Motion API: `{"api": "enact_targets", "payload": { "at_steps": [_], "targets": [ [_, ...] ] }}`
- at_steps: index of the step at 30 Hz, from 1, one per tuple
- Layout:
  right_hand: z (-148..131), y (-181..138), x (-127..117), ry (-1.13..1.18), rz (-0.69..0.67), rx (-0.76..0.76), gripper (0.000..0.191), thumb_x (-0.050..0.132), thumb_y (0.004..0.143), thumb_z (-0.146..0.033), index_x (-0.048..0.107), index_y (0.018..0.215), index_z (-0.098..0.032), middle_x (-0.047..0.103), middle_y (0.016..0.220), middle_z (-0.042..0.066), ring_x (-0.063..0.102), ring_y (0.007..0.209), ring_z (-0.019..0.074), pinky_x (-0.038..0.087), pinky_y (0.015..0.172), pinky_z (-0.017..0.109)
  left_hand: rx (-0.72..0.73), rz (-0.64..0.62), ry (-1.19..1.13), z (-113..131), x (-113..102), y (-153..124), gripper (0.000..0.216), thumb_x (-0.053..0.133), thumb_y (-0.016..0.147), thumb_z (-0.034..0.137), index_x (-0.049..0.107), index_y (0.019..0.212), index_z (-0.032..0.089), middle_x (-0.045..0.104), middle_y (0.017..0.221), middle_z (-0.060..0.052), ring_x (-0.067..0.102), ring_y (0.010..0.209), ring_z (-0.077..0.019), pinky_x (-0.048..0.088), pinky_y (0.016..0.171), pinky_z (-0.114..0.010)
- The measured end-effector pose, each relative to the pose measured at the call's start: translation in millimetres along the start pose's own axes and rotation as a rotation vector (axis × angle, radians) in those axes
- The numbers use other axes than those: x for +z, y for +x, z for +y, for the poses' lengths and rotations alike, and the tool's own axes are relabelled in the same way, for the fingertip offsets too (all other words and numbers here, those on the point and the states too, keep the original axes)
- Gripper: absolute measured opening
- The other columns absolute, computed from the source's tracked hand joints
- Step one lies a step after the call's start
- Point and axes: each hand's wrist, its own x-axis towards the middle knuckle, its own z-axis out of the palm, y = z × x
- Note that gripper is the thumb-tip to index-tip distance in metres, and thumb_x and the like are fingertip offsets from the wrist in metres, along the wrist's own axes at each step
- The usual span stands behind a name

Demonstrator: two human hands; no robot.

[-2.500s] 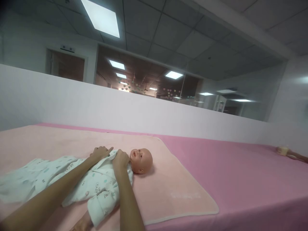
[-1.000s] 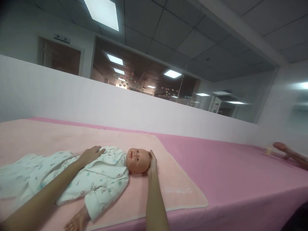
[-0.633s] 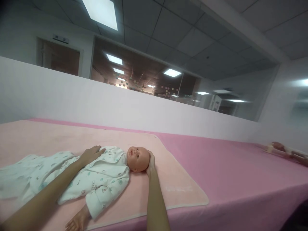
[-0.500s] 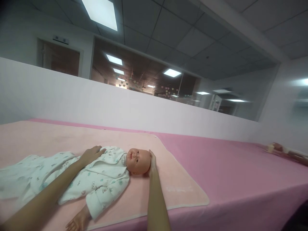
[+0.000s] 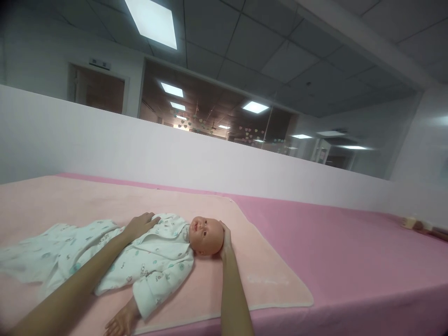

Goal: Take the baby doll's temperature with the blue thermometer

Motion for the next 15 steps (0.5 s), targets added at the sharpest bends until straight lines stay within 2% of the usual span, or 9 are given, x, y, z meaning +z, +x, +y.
{"api": "enact_targets", "payload": {
  "at_steps": [7,11,13,15],
  "targets": [
    [2.3,2.2,-3.5,-0.001,-0.015,-0.062,0.055,0.043,0.073,-0.051,0.057,0.104,-0.008,0.059,0.108,0.017,0.059,0.095,0.0287,0.044,0.084,0.045,-0.009,-0.005,-0.048,1.0,-1.8,-2.6,0.040,0.025,0.079,0.048,0.051,0.078,0.019,0.058,0.086,-0.009,0.055,0.083,-0.0235,0.037,0.081,-0.038],
    [4.1,8.0,-6.1,0.042,0.030,-0.106,0.055,0.043,0.071,-0.053,0.059,0.100,-0.008,0.063,0.102,0.016,0.059,0.092,0.0298,0.045,0.084,0.046,-0.039,0.015,-0.098,1.5,-3.7,-2.7,0.046,0.029,0.078,0.051,0.053,0.100,0.019,0.057,0.104,-0.010,0.051,0.099,-0.0260,0.036,0.086,-0.038],
    [6.4,14.4,-8.8,0.064,0.102,-0.153,0.053,0.044,0.070,-0.053,0.060,0.096,-0.010,0.065,0.097,0.015,0.060,0.090,0.0305,0.045,0.082,0.047,-0.038,0.022,-0.218,8.2,-9.0,-6.1,0.049,0.034,0.077,0.053,0.050,0.111,0.021,0.053,0.116,-0.008,0.047,0.108,-0.0245,0.036,0.090,-0.035],
    [8.6,21.0,-10.7,0.035,0.165,-0.228,0.049,0.043,0.069,-0.052,0.061,0.090,-0.011,0.066,0.090,0.014,0.061,0.085,0.0302,0.046,0.078,0.048,0.015,-0.009,-0.418,19.7,-16.6,-11.9,0.049,0.042,0.074,0.052,0.051,0.112,0.023,0.050,0.122,-0.005,0.045,0.113,-0.0221,0.035,0.092,-0.030]
  ]
}}
